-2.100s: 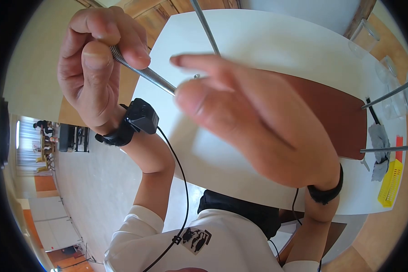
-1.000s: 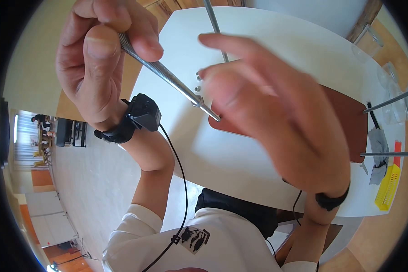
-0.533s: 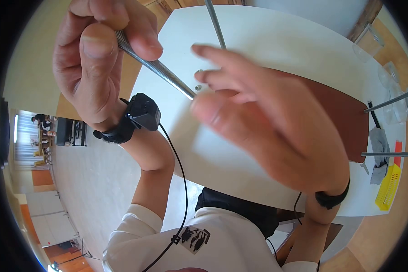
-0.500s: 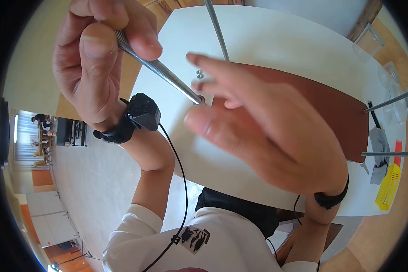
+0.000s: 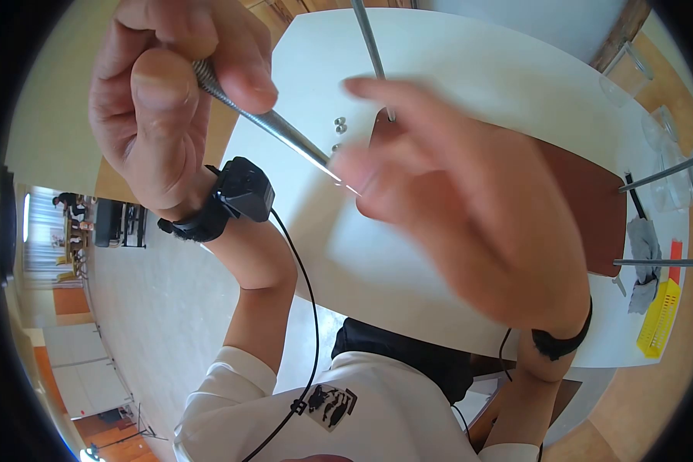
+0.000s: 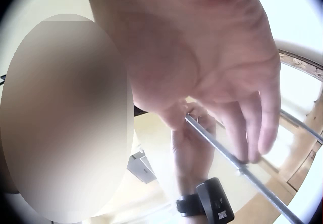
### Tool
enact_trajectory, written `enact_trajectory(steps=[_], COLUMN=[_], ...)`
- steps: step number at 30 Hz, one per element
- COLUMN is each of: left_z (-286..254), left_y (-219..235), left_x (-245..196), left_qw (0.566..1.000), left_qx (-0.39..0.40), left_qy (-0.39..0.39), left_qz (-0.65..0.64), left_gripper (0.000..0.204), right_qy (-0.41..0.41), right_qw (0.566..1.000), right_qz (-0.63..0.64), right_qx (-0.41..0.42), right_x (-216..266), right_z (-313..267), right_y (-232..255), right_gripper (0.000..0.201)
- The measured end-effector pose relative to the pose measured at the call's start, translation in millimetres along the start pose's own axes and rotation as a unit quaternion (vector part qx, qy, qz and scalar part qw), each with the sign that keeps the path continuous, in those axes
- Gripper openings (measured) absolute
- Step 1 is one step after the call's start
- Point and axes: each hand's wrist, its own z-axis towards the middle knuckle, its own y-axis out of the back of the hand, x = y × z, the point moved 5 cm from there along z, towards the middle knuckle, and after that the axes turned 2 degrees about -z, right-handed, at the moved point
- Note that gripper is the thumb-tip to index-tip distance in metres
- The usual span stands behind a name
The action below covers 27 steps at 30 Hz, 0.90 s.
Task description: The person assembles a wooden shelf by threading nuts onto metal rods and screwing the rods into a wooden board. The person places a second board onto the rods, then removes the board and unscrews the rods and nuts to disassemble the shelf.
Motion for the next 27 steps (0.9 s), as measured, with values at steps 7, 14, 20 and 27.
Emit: enact_trajectory(steps=[7,14,20,27], left_z=[2.0,4.3,2.4,5.3], left_y=[-1.8,4.1,2.2,1.1], left_x=[-2.8,8.5,3.2,4.9], left_qw=[0.999,0.994,0.999,0.995], left_qx=[0.035,0.078,0.029,0.078], left_qy=[-0.006,-0.072,-0.036,-0.059], left_qz=[0.015,-0.027,0.015,-0.001], left_gripper=[0.020,0.022,0.023,0.025], right_qy=[-0.043,-0.011,-0.049,0.001], right_qw=[0.994,0.994,0.997,0.999], right_qz=[0.072,0.105,0.035,-0.012], right_qx=[-0.074,0.006,-0.040,-0.034], right_x=[4.2,-9.8,-1.0,-5.5], right_z=[-1.5,1.2,1.1,2.0], right_y=[0.6,2.0,1.6,-7.1], right_gripper=[0.062,0.062,0.059,0.065])
